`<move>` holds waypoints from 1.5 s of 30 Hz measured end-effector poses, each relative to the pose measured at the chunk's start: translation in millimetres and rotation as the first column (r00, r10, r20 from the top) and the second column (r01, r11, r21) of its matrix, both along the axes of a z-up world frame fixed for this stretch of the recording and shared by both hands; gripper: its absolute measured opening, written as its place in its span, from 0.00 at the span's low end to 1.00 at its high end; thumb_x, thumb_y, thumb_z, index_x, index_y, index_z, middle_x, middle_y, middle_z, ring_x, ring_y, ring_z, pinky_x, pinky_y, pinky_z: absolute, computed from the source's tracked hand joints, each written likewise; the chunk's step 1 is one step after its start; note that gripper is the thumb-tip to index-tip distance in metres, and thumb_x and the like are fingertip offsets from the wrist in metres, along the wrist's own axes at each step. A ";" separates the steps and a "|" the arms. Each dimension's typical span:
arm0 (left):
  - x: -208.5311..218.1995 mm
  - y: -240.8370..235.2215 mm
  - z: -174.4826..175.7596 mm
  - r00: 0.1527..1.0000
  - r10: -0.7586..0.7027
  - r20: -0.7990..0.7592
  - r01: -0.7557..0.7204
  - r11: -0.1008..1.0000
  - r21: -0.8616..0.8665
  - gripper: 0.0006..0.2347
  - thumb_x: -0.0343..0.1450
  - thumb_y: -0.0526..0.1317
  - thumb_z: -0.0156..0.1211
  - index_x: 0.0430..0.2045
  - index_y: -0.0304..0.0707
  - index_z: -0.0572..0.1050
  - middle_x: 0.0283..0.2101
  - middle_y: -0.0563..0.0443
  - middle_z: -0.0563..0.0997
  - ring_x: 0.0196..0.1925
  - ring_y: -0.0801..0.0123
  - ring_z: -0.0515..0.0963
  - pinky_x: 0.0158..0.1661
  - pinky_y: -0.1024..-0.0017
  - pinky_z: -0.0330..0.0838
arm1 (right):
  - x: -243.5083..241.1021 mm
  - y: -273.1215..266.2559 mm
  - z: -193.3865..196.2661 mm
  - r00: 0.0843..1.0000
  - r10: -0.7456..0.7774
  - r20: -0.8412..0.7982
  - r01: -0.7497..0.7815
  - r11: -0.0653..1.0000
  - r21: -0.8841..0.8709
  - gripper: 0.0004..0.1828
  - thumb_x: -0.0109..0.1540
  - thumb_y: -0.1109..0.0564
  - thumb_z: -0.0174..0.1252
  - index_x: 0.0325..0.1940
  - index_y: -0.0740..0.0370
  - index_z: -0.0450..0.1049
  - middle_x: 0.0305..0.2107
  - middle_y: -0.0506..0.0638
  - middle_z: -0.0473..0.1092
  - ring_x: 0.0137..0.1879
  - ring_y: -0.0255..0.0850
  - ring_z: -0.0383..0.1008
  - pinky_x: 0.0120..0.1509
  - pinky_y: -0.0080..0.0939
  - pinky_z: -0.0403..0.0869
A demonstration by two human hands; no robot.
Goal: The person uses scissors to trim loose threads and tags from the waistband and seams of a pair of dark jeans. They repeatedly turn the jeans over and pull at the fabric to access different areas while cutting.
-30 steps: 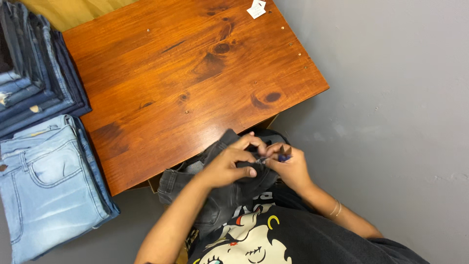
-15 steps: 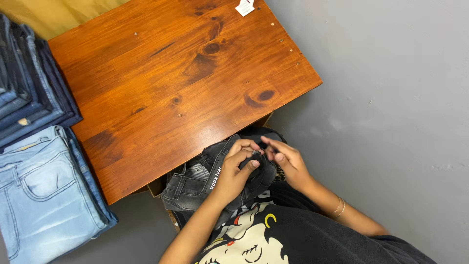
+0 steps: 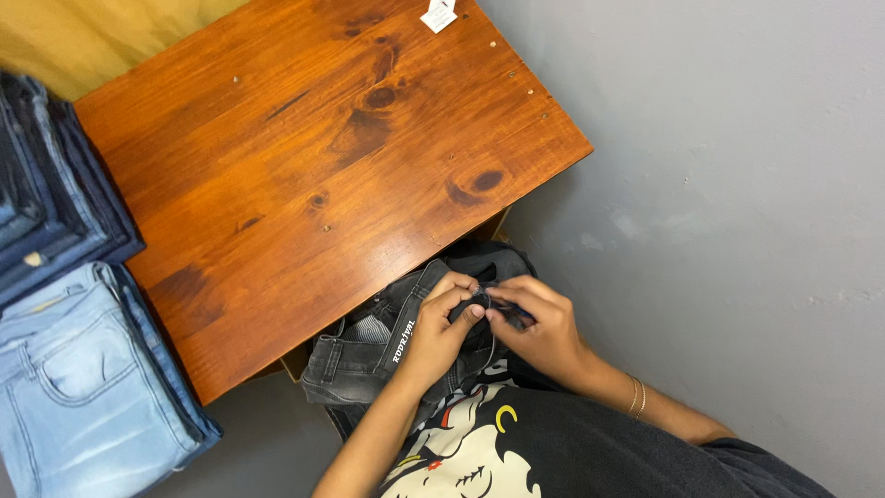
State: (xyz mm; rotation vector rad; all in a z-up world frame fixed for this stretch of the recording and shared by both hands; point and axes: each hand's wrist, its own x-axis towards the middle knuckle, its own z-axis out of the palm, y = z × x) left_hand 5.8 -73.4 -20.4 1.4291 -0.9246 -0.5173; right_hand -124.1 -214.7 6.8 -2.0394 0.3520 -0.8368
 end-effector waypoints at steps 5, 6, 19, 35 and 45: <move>-1.2 0.5 -1.9 0.999 0.026 -0.023 -0.026 0.999 0.024 0.11 0.77 0.37 0.66 0.26 0.31 0.76 0.44 0.39 0.81 0.47 0.47 0.82 0.52 0.54 0.74 | 2.4 4.0 -6.1 0.992 0.000 -0.128 -0.002 1.000 -0.016 0.12 0.52 0.70 0.69 0.39 0.64 0.87 0.30 0.54 0.83 0.34 0.53 0.85 0.37 0.45 0.82; -1.1 0.1 -3.1 1.000 0.022 -0.019 -0.022 1.000 0.021 0.11 0.77 0.37 0.66 0.26 0.31 0.76 0.44 0.39 0.81 0.47 0.47 0.82 0.52 0.54 0.74 | 1.3 3.2 -9.4 0.992 -0.005 -0.125 0.003 1.000 -0.019 0.12 0.52 0.70 0.69 0.39 0.64 0.87 0.30 0.54 0.83 0.34 0.53 0.85 0.37 0.45 0.82; -39.8 -2.4 -14.4 0.889 -0.101 -0.446 -0.021 0.965 -0.261 0.14 0.77 0.46 0.65 0.27 0.36 0.76 0.57 0.34 0.80 0.65 0.49 0.75 0.70 0.52 0.60 | -5.6 5.3 -70.9 0.953 -0.034 -0.300 0.268 0.556 0.787 0.07 0.59 0.66 0.66 0.41 0.64 0.85 0.22 0.44 0.73 0.26 0.28 0.63 0.23 0.26 0.59; -73.3 14.7 -56.1 0.983 0.097 -0.158 -0.119 0.984 -0.133 0.11 0.79 0.42 0.64 0.31 0.31 0.80 0.45 0.39 0.84 0.55 0.48 0.83 0.61 0.53 0.72 | -61.8 0.2 -63.2 0.997 0.069 -0.029 -0.055 0.936 0.348 0.12 0.65 0.54 0.71 0.48 0.64 0.90 0.36 0.56 0.84 0.43 0.44 0.83 0.53 0.41 0.77; -76.5 9.1 -47.3 0.992 0.119 0.033 -0.117 0.990 -0.076 0.06 0.79 0.32 0.60 0.33 0.28 0.80 0.43 0.37 0.82 0.48 0.40 0.83 0.53 0.51 0.76 | -57.2 11.7 -70.6 1.000 0.019 0.014 -0.020 0.998 0.060 0.04 0.60 0.59 0.76 0.39 0.56 0.90 0.32 0.48 0.82 0.31 0.39 0.76 0.36 0.37 0.72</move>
